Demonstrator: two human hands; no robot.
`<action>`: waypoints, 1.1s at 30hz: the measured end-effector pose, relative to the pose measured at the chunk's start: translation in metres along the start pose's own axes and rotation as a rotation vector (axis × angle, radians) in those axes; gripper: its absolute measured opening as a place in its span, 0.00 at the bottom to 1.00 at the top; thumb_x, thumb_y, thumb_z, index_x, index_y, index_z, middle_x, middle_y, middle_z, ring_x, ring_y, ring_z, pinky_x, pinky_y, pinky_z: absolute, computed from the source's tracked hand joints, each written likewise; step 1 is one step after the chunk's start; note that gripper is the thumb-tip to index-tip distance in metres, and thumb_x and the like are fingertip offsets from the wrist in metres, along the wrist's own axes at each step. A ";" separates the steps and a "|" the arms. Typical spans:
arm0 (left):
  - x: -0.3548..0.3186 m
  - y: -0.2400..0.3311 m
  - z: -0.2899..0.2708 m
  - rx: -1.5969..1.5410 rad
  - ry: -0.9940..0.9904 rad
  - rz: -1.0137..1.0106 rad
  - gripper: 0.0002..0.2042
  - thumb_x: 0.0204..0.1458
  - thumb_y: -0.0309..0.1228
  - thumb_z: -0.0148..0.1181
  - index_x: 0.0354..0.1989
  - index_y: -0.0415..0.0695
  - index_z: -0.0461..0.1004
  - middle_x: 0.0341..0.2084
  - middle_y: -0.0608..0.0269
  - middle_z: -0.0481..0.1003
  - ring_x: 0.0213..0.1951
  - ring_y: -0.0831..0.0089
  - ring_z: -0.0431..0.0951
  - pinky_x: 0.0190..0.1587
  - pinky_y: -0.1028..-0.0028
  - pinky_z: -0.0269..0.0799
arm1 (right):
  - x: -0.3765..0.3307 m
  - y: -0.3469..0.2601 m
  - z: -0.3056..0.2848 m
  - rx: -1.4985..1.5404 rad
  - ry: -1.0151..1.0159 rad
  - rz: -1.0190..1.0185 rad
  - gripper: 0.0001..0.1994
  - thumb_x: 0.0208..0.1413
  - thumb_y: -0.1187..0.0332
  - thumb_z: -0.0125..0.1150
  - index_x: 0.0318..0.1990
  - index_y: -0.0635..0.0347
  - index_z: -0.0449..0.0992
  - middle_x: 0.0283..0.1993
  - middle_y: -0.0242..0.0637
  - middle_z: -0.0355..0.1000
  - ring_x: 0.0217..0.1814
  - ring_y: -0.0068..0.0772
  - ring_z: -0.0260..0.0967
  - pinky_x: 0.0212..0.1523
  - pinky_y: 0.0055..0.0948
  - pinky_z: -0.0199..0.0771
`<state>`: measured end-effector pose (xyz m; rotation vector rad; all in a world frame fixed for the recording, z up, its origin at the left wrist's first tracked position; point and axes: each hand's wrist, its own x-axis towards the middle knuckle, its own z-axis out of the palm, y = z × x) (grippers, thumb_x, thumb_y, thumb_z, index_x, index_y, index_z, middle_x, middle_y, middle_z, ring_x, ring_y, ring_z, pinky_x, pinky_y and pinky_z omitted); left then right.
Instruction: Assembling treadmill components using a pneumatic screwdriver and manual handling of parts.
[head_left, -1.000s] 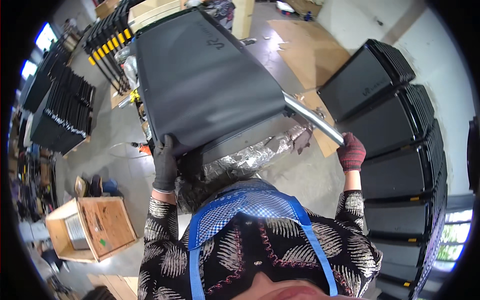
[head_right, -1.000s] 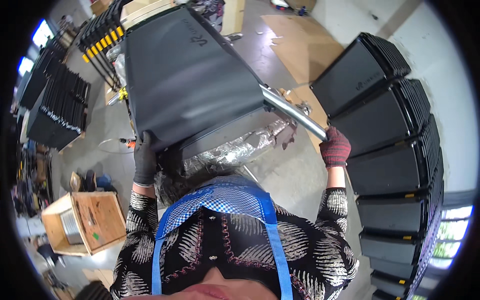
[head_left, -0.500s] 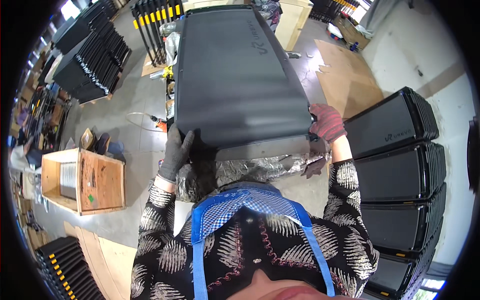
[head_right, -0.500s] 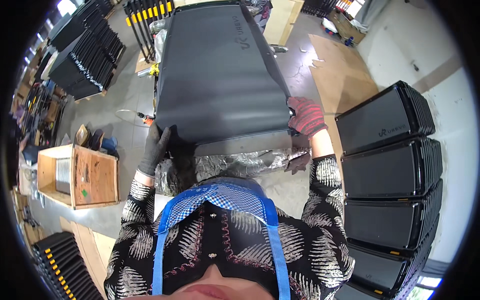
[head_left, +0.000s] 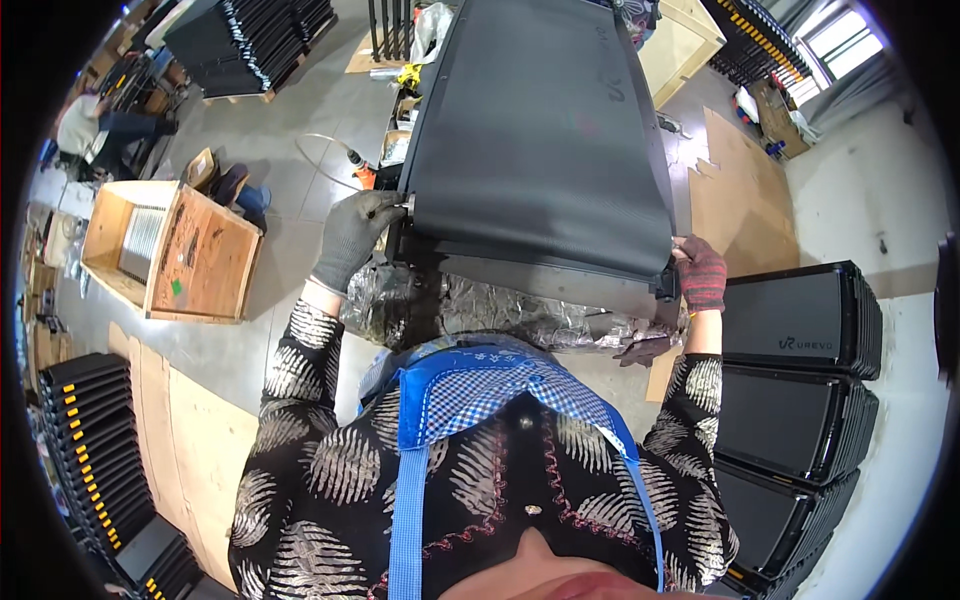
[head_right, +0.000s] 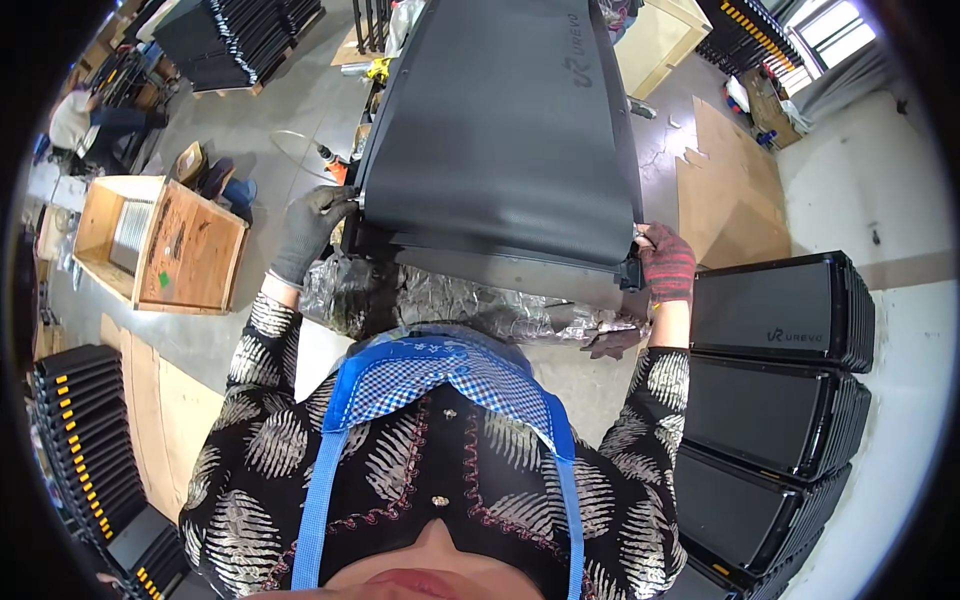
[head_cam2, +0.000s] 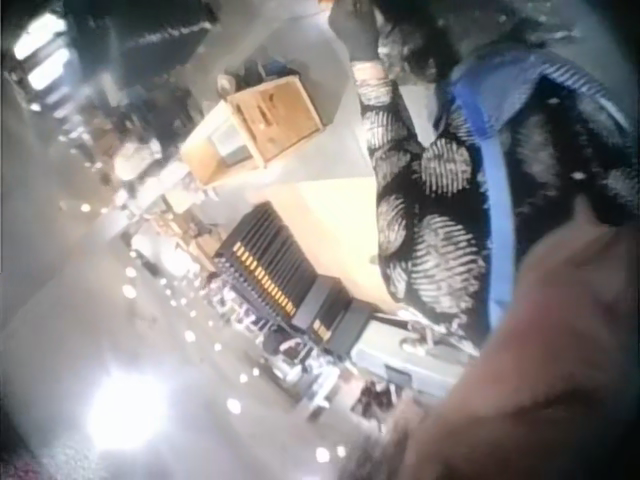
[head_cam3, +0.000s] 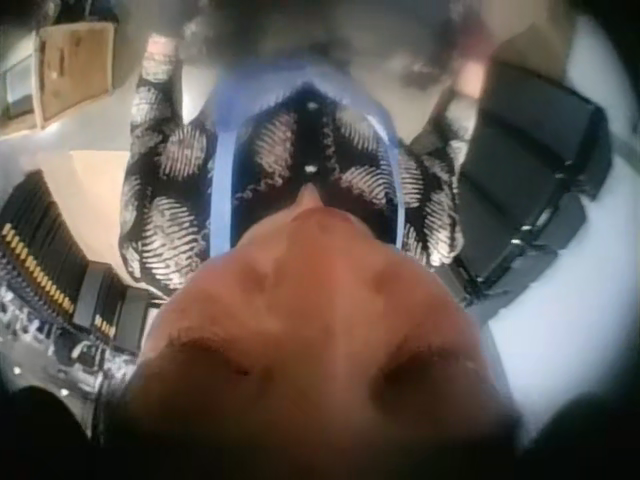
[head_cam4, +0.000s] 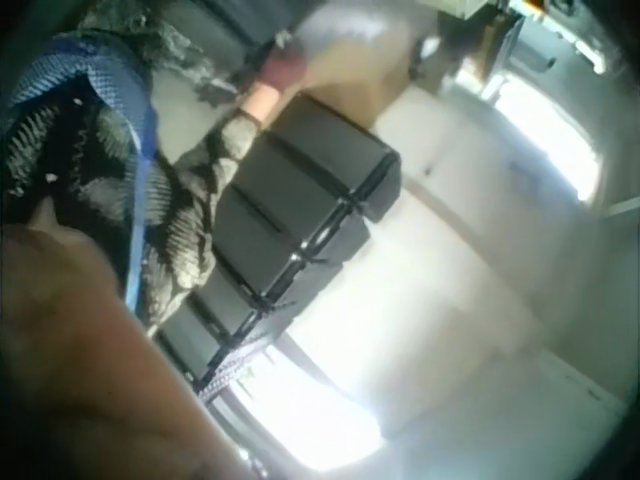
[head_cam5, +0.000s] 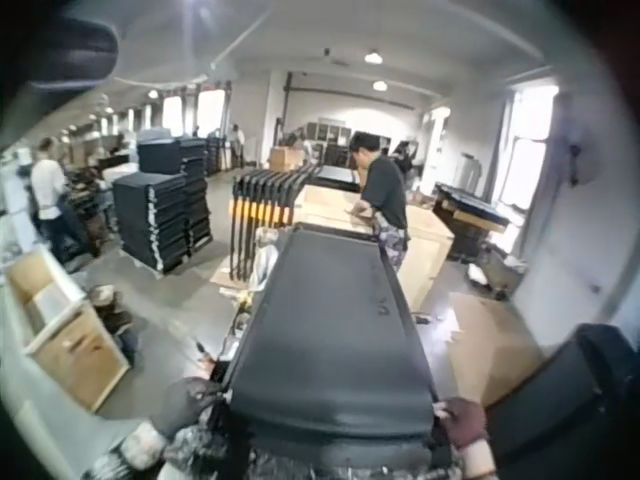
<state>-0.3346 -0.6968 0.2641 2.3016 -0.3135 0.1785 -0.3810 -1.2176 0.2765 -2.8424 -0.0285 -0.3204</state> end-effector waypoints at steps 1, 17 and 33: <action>0.000 0.001 -0.002 0.017 -0.003 -0.007 0.12 0.47 0.31 0.61 0.40 0.41 0.77 0.35 0.54 0.77 0.36 0.63 0.78 0.41 0.71 0.71 | -0.001 -0.001 0.000 0.022 -0.022 0.049 0.10 0.46 0.71 0.62 0.39 0.55 0.78 0.38 0.41 0.74 0.43 0.41 0.72 0.45 0.32 0.71; -0.012 0.011 -0.011 0.229 -0.151 0.125 0.12 0.46 0.30 0.61 0.40 0.44 0.77 0.34 0.56 0.76 0.37 0.58 0.77 0.40 0.67 0.72 | -0.029 -0.011 -0.010 -0.057 -0.080 0.163 0.10 0.48 0.69 0.62 0.40 0.55 0.78 0.41 0.39 0.75 0.44 0.40 0.72 0.46 0.31 0.71; -0.010 -0.111 -0.058 0.151 -0.197 0.104 0.11 0.47 0.34 0.60 0.38 0.44 0.78 0.34 0.54 0.76 0.37 0.55 0.76 0.40 0.63 0.71 | -0.069 -0.063 0.028 -0.289 0.346 0.274 0.14 0.49 0.61 0.60 0.44 0.50 0.75 0.46 0.39 0.73 0.45 0.44 0.71 0.45 0.37 0.71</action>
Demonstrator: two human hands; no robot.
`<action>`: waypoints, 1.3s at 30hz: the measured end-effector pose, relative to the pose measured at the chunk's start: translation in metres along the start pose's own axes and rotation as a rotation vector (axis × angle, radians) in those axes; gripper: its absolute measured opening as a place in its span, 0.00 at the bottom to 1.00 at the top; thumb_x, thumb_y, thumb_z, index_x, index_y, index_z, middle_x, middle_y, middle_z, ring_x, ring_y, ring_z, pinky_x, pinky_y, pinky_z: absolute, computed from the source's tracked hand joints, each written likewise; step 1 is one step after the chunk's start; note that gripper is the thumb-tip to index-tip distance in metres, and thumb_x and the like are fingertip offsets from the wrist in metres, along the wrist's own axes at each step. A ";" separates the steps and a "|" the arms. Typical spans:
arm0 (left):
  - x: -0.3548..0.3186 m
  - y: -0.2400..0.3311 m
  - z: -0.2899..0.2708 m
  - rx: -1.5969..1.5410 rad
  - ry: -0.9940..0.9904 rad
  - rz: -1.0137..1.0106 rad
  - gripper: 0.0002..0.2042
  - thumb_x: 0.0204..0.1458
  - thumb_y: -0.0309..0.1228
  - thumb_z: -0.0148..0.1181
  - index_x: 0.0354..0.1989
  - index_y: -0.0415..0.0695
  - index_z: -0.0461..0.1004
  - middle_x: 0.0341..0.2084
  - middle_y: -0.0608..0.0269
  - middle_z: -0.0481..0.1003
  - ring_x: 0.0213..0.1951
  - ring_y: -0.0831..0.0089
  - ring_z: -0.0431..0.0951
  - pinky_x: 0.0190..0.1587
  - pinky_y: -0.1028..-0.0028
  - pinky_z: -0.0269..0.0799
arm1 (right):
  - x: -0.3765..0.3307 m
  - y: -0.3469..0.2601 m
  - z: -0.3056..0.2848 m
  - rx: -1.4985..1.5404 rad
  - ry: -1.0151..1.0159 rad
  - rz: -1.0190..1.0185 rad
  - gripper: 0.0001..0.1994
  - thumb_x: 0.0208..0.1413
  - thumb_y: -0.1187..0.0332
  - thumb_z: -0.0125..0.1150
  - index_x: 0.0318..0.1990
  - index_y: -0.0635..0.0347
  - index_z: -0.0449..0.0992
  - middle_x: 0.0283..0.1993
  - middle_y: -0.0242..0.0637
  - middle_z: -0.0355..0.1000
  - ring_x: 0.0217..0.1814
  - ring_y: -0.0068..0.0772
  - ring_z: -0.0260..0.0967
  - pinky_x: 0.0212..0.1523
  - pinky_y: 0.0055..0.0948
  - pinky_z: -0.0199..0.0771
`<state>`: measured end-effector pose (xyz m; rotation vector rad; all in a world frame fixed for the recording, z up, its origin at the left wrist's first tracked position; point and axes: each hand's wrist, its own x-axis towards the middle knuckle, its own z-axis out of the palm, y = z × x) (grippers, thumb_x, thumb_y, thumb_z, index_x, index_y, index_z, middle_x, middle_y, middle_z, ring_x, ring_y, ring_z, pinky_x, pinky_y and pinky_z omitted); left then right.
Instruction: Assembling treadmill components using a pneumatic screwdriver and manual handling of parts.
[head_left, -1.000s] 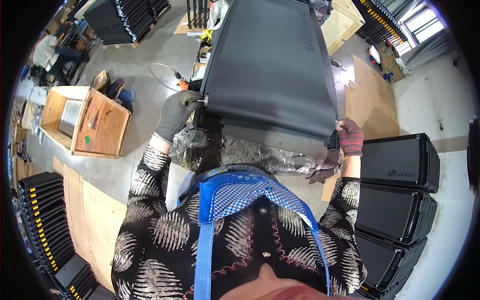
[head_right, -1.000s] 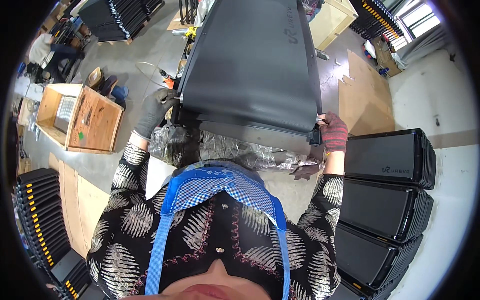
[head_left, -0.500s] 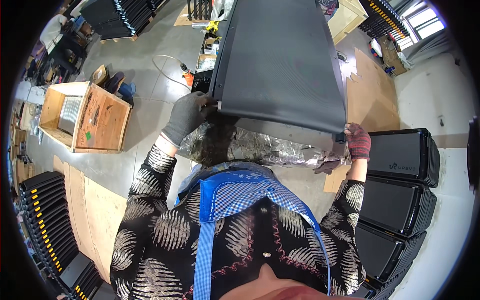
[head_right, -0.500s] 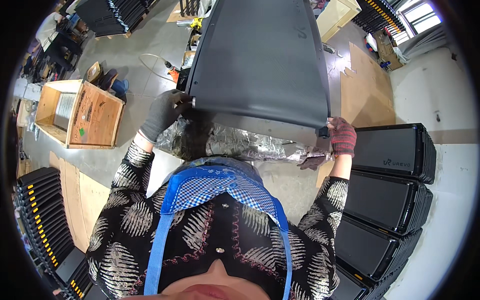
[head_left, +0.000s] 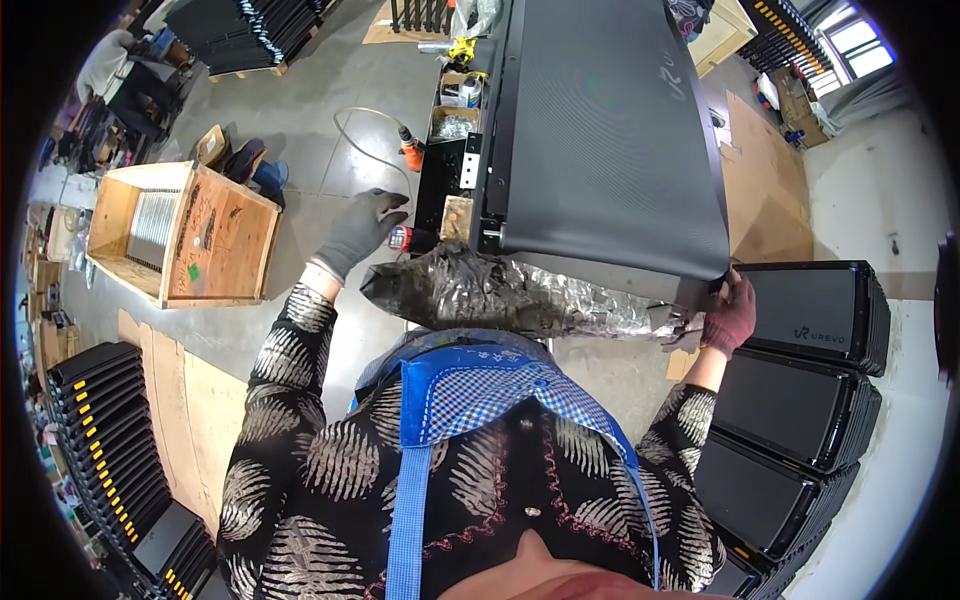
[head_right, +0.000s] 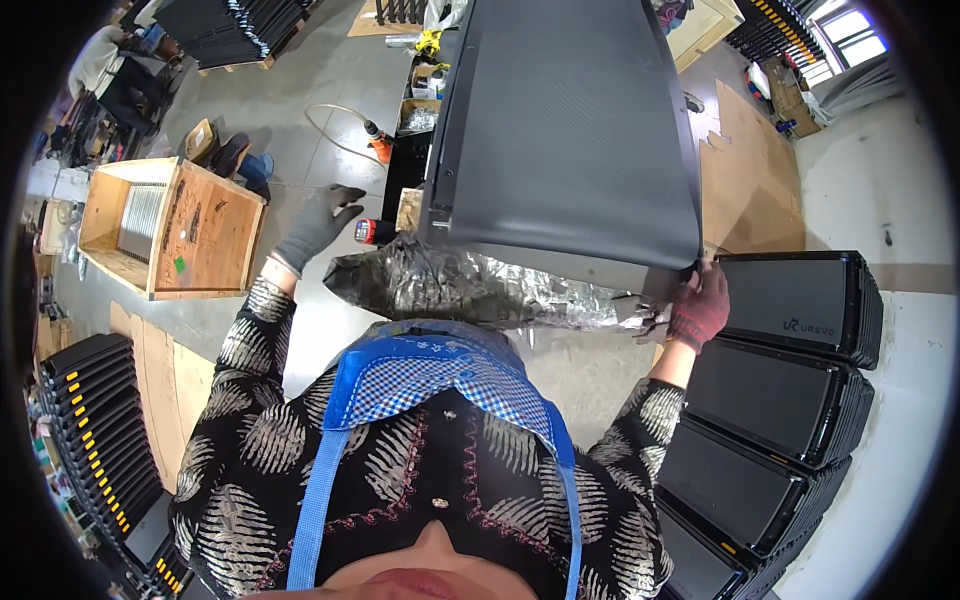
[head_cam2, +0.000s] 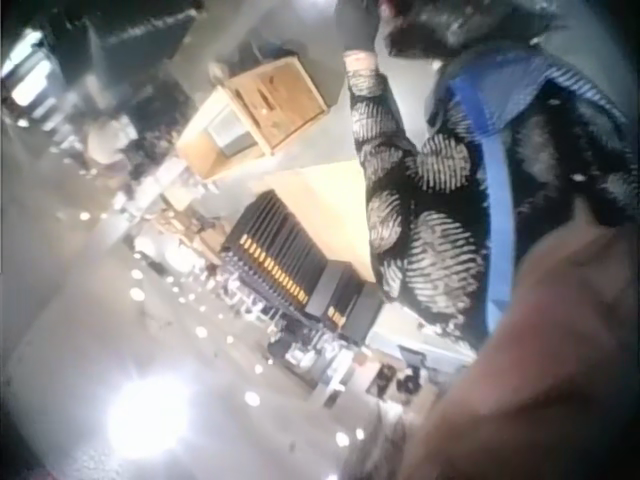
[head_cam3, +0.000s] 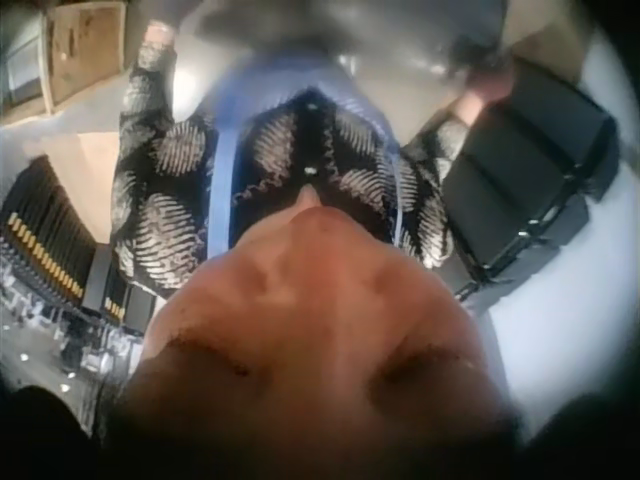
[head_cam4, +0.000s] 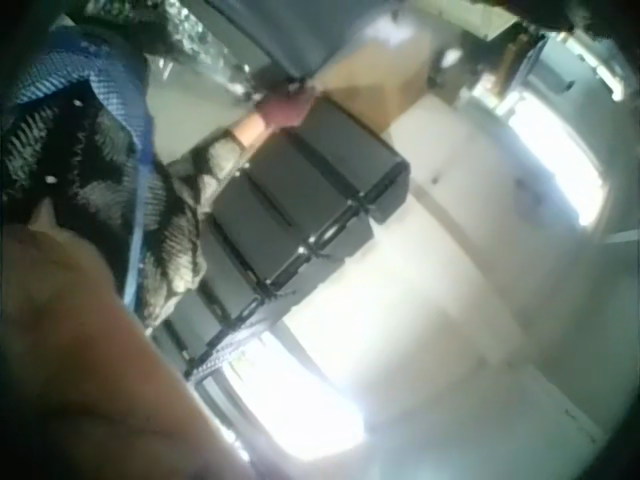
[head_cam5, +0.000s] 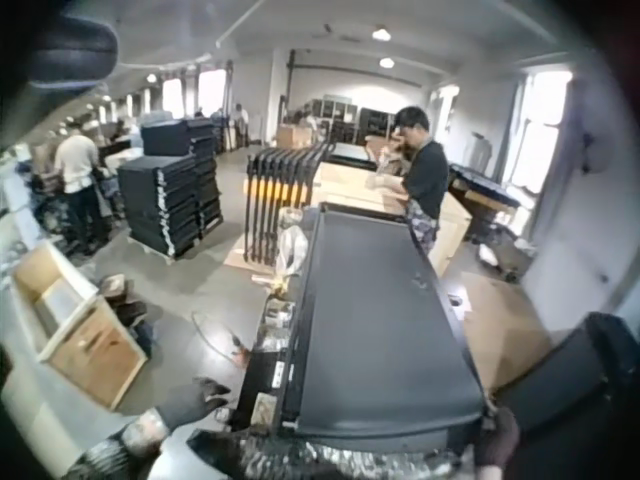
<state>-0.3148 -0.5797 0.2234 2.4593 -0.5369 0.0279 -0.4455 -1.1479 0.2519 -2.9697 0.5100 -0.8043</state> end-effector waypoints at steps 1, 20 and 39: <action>0.002 -0.012 0.009 -0.002 0.001 0.001 0.11 0.47 0.34 0.60 0.38 0.44 0.78 0.34 0.54 0.76 0.37 0.55 0.76 0.40 0.63 0.71 | -0.008 -0.012 -0.001 -0.008 0.103 -0.028 0.15 0.50 0.61 0.60 0.45 0.51 0.74 0.45 0.39 0.73 0.44 0.44 0.71 0.44 0.36 0.71; 0.090 -0.178 0.266 0.186 -0.585 0.078 0.12 0.47 0.39 0.55 0.36 0.48 0.77 0.32 0.49 0.77 0.35 0.54 0.78 0.38 0.61 0.73 | -0.160 -0.260 0.023 0.545 -0.409 0.011 0.08 0.46 0.64 0.64 0.27 0.55 0.73 0.24 0.41 0.70 0.27 0.48 0.70 0.27 0.39 0.68; 0.101 -0.165 0.287 0.715 -0.850 0.327 0.11 0.49 0.38 0.51 0.33 0.54 0.81 0.33 0.62 0.80 0.36 0.62 0.80 0.31 0.58 0.71 | -0.168 -0.267 0.032 0.471 -0.295 0.056 0.08 0.50 0.64 0.61 0.25 0.56 0.73 0.22 0.42 0.68 0.24 0.48 0.68 0.24 0.37 0.66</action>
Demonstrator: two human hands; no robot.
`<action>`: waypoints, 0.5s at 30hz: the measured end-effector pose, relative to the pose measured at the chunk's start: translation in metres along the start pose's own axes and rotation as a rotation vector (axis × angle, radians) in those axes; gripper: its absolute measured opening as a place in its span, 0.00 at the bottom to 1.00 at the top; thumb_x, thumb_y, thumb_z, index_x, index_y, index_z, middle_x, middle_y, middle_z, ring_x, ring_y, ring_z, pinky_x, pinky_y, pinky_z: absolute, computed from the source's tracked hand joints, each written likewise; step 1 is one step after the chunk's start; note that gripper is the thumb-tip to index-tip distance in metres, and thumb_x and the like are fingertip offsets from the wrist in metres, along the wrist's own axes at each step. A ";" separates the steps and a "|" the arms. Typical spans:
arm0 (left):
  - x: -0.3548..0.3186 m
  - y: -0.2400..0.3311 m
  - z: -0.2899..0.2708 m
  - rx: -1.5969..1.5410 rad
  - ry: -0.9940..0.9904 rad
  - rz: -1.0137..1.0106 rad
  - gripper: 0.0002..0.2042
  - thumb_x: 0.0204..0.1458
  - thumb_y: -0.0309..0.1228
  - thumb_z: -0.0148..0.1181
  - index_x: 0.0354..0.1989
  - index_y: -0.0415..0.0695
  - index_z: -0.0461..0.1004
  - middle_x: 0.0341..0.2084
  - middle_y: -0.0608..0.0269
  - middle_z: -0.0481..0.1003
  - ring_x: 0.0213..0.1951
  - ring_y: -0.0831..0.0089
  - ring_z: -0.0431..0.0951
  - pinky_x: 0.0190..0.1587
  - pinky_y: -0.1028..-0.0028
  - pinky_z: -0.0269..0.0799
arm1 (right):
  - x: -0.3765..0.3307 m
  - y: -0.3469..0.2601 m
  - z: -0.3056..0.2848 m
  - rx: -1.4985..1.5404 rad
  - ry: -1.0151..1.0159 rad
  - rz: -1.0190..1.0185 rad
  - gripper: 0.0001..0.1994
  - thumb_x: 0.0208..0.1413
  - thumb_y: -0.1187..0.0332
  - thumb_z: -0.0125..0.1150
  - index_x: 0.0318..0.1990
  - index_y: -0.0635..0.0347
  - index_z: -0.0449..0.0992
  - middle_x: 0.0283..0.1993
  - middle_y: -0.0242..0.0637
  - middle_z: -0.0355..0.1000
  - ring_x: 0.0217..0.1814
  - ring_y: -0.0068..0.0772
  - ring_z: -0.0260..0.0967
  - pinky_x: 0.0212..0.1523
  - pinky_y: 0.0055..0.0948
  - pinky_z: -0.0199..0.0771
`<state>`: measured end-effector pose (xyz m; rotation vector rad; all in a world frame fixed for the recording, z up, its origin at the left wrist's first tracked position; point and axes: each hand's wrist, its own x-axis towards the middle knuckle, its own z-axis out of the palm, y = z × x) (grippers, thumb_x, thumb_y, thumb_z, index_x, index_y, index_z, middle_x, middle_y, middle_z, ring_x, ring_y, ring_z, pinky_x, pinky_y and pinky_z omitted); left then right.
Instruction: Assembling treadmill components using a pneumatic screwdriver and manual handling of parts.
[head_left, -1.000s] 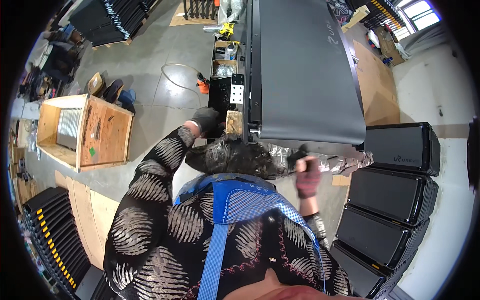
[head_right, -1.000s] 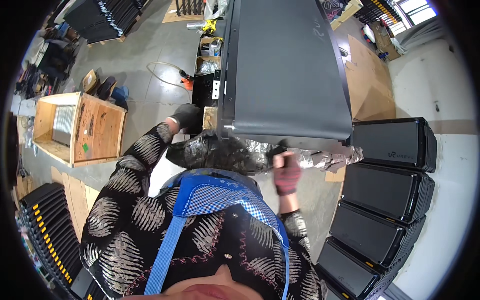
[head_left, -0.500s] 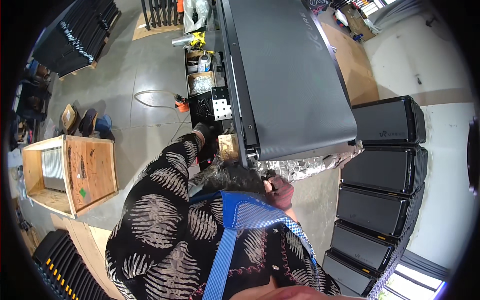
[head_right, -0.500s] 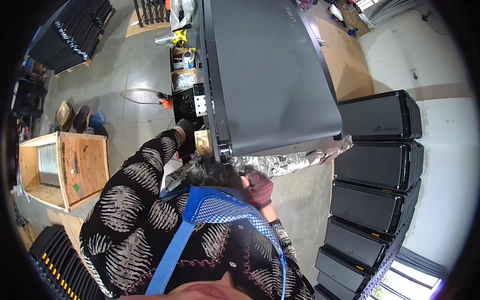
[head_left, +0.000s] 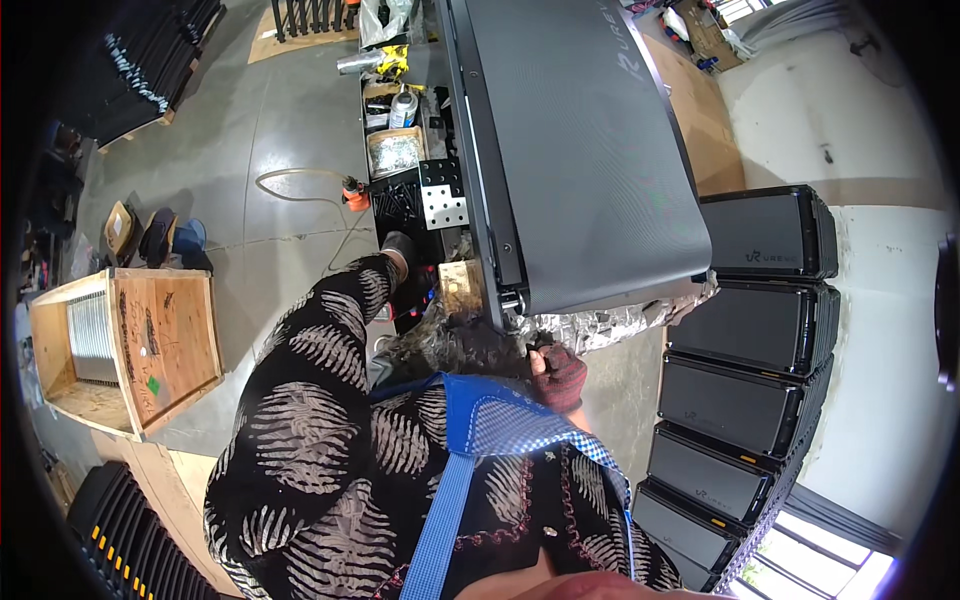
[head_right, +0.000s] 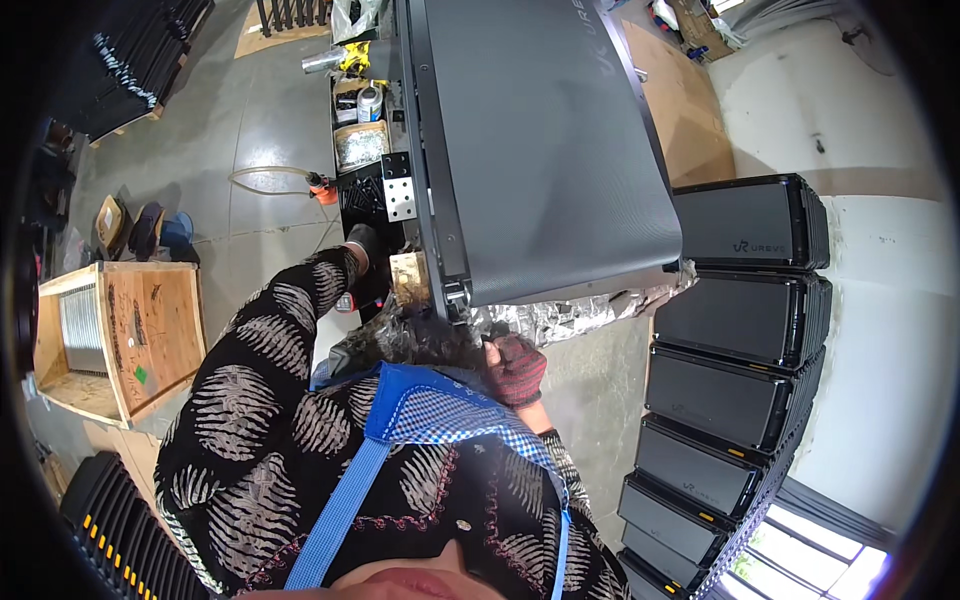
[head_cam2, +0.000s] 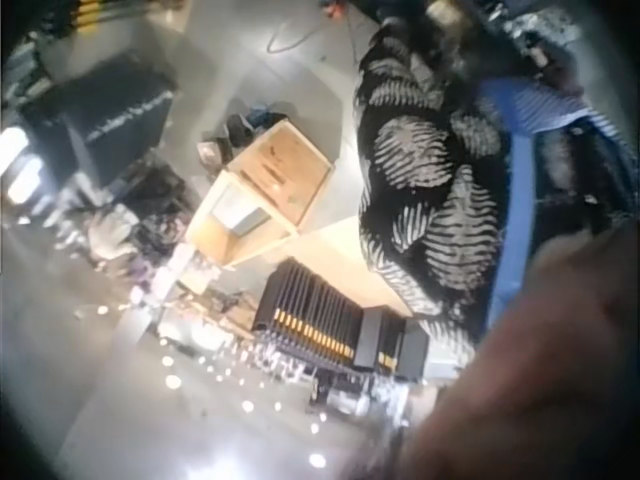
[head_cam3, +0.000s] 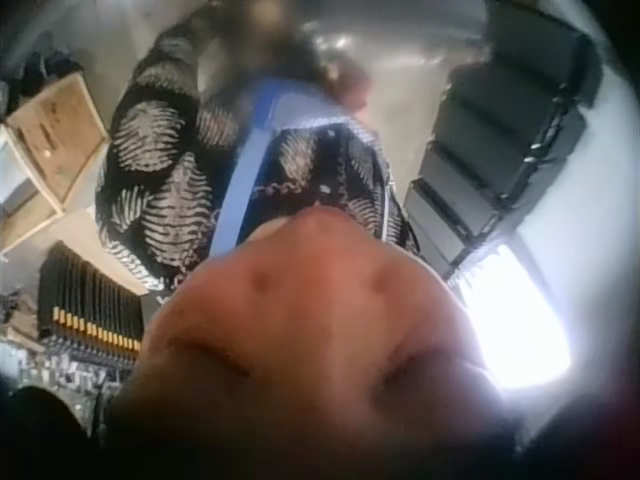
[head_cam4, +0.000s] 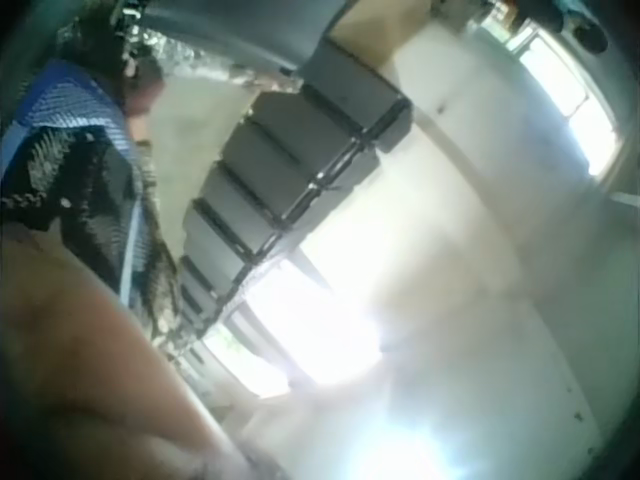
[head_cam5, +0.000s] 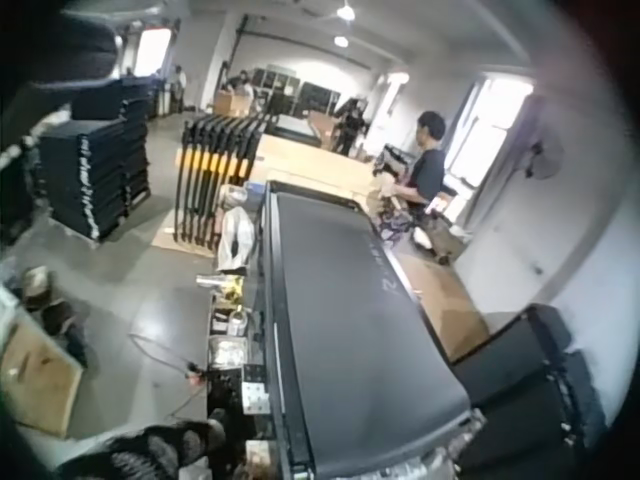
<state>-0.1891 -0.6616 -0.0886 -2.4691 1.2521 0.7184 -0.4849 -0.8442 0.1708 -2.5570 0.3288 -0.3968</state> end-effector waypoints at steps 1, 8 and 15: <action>-0.003 -0.003 -0.009 0.001 -0.002 0.002 0.11 0.49 0.38 0.51 0.33 0.54 0.81 0.33 0.62 0.80 0.36 0.62 0.80 0.31 0.58 0.71 | -0.001 0.001 0.001 -0.009 0.002 0.004 0.08 0.50 0.64 0.61 0.25 0.56 0.73 0.22 0.42 0.68 0.24 0.48 0.68 0.24 0.37 0.66; -0.075 -0.048 -0.075 -0.016 0.377 -0.011 0.10 0.53 0.32 0.50 0.29 0.47 0.79 0.26 0.60 0.78 0.30 0.68 0.79 0.27 0.67 0.71 | -0.002 0.001 0.000 -0.024 0.013 0.007 0.08 0.48 0.64 0.62 0.25 0.55 0.72 0.23 0.41 0.69 0.25 0.47 0.68 0.25 0.37 0.67; -0.216 -0.025 -0.145 -2.376 0.093 0.219 0.10 0.59 0.36 0.51 0.45 0.46 0.69 0.29 0.73 0.67 0.25 0.83 0.65 0.24 0.84 0.63 | 0.001 -0.015 -0.008 0.163 0.019 0.119 0.08 0.51 0.64 0.62 0.28 0.57 0.73 0.24 0.40 0.70 0.26 0.41 0.70 0.27 0.34 0.68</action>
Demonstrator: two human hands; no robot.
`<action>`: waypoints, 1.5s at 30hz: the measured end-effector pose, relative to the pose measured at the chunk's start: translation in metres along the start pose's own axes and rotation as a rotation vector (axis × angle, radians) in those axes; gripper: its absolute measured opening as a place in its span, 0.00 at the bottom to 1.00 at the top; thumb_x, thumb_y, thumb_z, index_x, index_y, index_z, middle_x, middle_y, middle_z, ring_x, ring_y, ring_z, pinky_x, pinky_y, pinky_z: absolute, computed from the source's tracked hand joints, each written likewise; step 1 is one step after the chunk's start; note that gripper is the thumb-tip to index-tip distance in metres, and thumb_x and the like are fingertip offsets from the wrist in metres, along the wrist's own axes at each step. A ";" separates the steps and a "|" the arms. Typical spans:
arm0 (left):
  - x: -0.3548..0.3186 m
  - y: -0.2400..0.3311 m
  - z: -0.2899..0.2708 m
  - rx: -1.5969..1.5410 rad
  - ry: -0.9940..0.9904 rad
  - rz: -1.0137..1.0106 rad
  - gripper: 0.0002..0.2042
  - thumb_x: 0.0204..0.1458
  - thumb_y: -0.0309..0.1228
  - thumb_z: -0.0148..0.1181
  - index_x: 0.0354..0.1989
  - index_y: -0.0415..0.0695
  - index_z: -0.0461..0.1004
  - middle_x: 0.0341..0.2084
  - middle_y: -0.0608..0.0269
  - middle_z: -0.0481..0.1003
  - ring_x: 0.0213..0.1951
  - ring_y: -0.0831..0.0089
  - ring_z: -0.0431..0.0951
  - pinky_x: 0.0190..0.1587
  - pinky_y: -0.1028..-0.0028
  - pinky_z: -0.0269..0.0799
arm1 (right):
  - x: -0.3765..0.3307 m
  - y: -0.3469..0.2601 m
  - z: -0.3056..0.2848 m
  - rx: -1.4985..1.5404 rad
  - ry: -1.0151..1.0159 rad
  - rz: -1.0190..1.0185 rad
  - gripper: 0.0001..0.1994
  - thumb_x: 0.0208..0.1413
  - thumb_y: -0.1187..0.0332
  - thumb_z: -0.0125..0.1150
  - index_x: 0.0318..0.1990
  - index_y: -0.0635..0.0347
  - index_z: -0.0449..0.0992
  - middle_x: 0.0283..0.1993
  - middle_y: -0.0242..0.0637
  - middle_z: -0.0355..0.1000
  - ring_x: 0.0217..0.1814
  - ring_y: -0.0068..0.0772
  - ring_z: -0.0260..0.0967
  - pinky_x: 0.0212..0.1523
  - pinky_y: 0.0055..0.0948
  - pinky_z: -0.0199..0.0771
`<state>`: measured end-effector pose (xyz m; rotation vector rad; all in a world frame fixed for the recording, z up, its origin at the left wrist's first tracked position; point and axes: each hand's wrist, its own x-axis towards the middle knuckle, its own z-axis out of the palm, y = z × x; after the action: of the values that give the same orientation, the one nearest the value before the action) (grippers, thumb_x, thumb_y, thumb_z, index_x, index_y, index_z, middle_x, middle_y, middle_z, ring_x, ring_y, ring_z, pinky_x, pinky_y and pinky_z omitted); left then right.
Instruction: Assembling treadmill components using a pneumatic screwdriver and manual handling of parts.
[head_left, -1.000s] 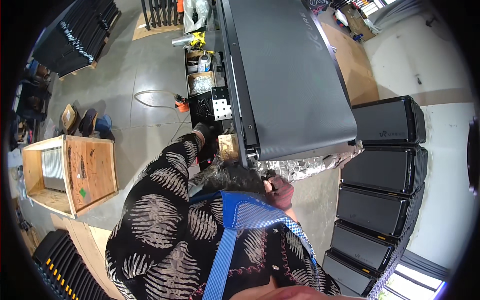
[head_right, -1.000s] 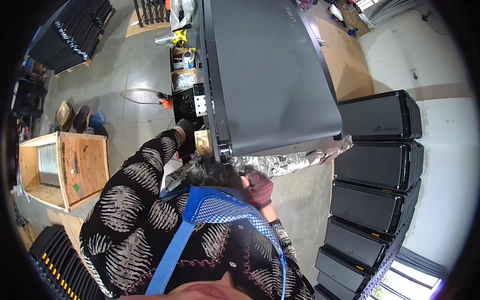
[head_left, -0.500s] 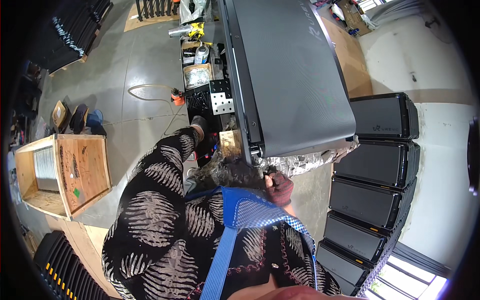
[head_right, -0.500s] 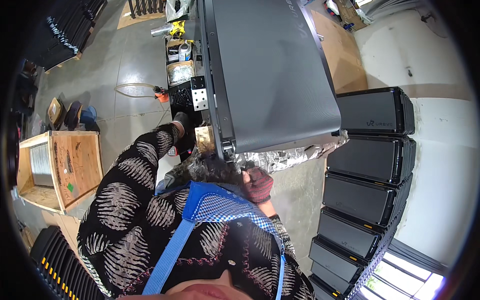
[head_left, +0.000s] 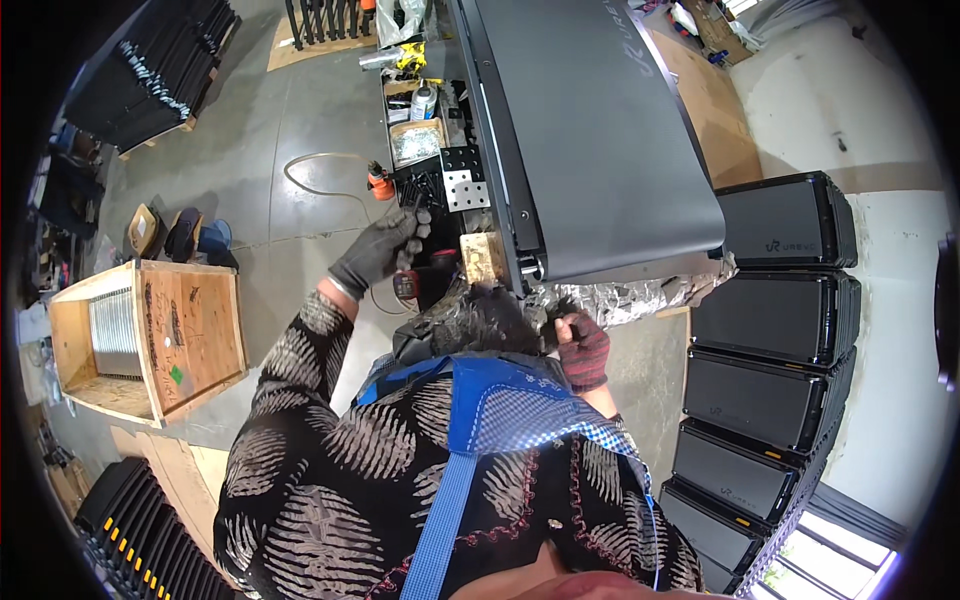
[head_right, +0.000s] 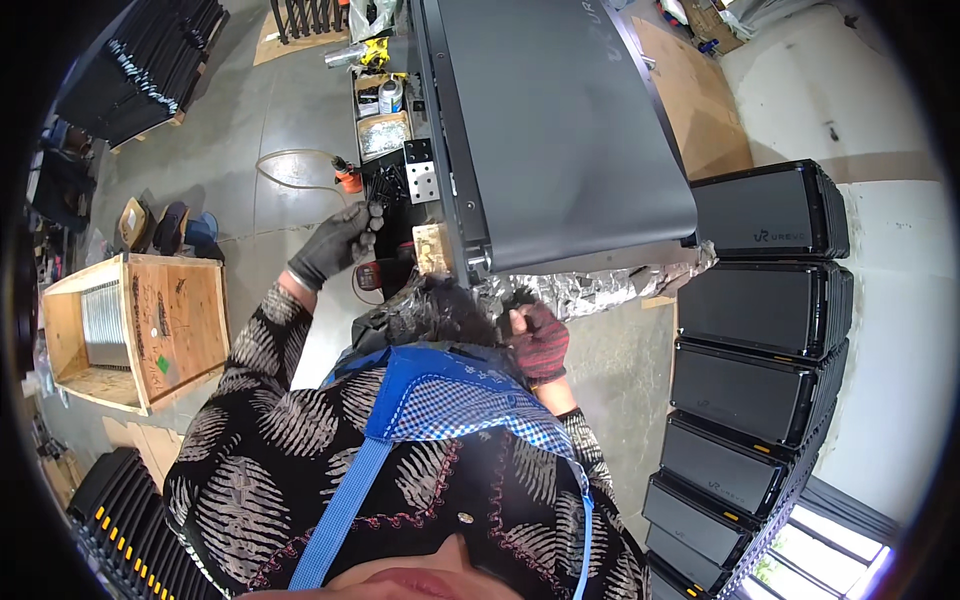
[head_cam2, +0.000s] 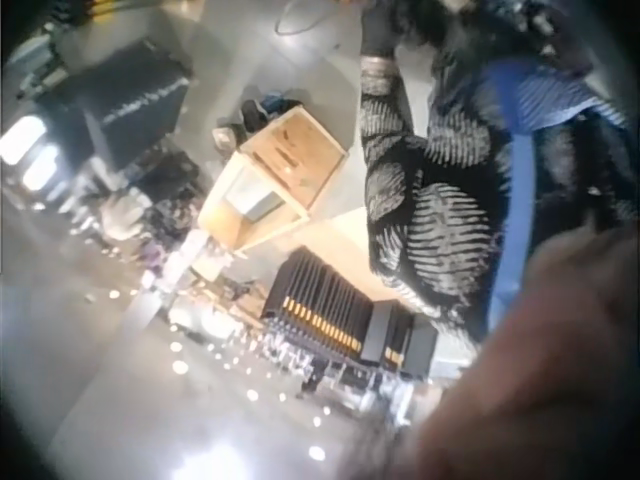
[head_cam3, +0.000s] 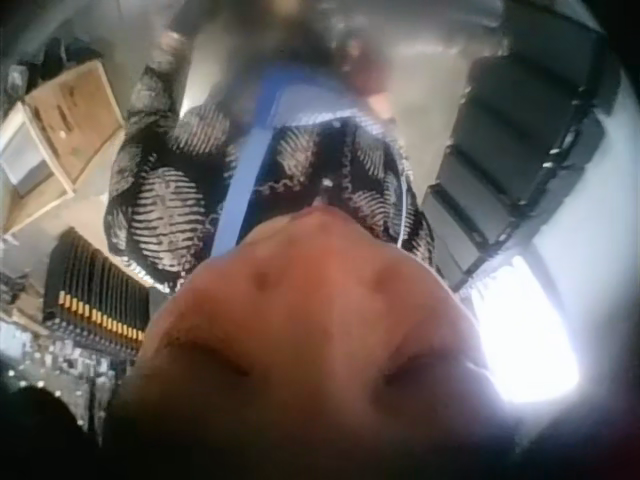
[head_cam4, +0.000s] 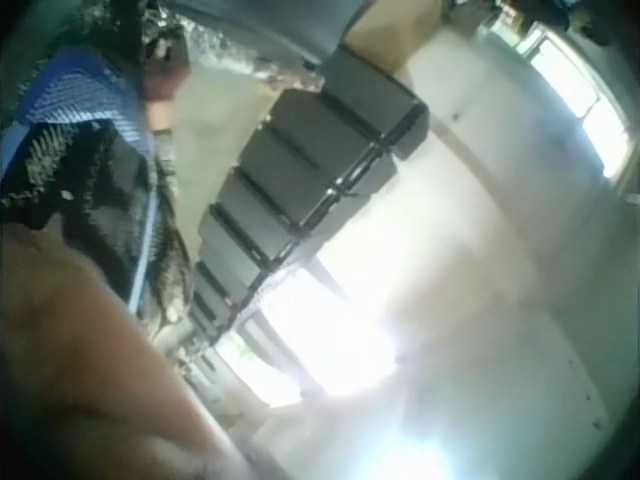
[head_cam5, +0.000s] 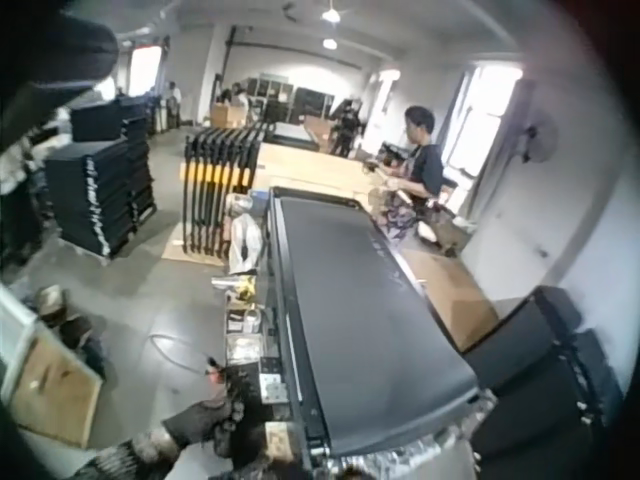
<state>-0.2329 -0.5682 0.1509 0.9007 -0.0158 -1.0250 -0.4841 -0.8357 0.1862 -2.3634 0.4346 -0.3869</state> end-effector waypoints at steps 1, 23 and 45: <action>-0.013 -0.003 0.009 -0.154 -0.057 -0.009 0.11 0.58 0.36 0.53 0.47 0.47 0.67 0.30 0.73 0.66 0.25 0.84 0.63 0.23 0.85 0.60 | 0.000 -0.007 -0.002 0.072 -0.011 0.057 0.08 0.51 0.64 0.61 0.30 0.58 0.74 0.25 0.39 0.71 0.27 0.39 0.70 0.28 0.33 0.68; -0.152 -0.052 0.102 -0.255 0.067 0.109 0.16 0.63 0.37 0.41 0.52 0.40 0.65 0.47 0.62 0.71 0.46 0.69 0.74 0.51 0.72 0.69 | 0.027 -0.141 0.018 0.196 -0.074 -0.725 0.08 0.46 0.65 0.65 0.34 0.54 0.77 0.34 0.33 0.74 0.33 0.33 0.72 0.35 0.29 0.70; -0.190 -0.051 0.027 -0.148 0.308 0.191 0.15 0.62 0.29 0.44 0.55 0.41 0.62 0.41 0.63 0.71 0.36 0.78 0.70 0.41 0.80 0.69 | 0.318 -0.180 0.226 -0.903 -0.653 -0.547 0.13 0.48 0.61 0.55 0.41 0.48 0.79 0.45 0.38 0.75 0.49 0.43 0.72 0.43 0.37 0.73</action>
<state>-0.3855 -0.4554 0.2081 0.8950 0.2264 -0.6932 -0.0745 -0.7073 0.1960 -3.2571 -0.4675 0.4650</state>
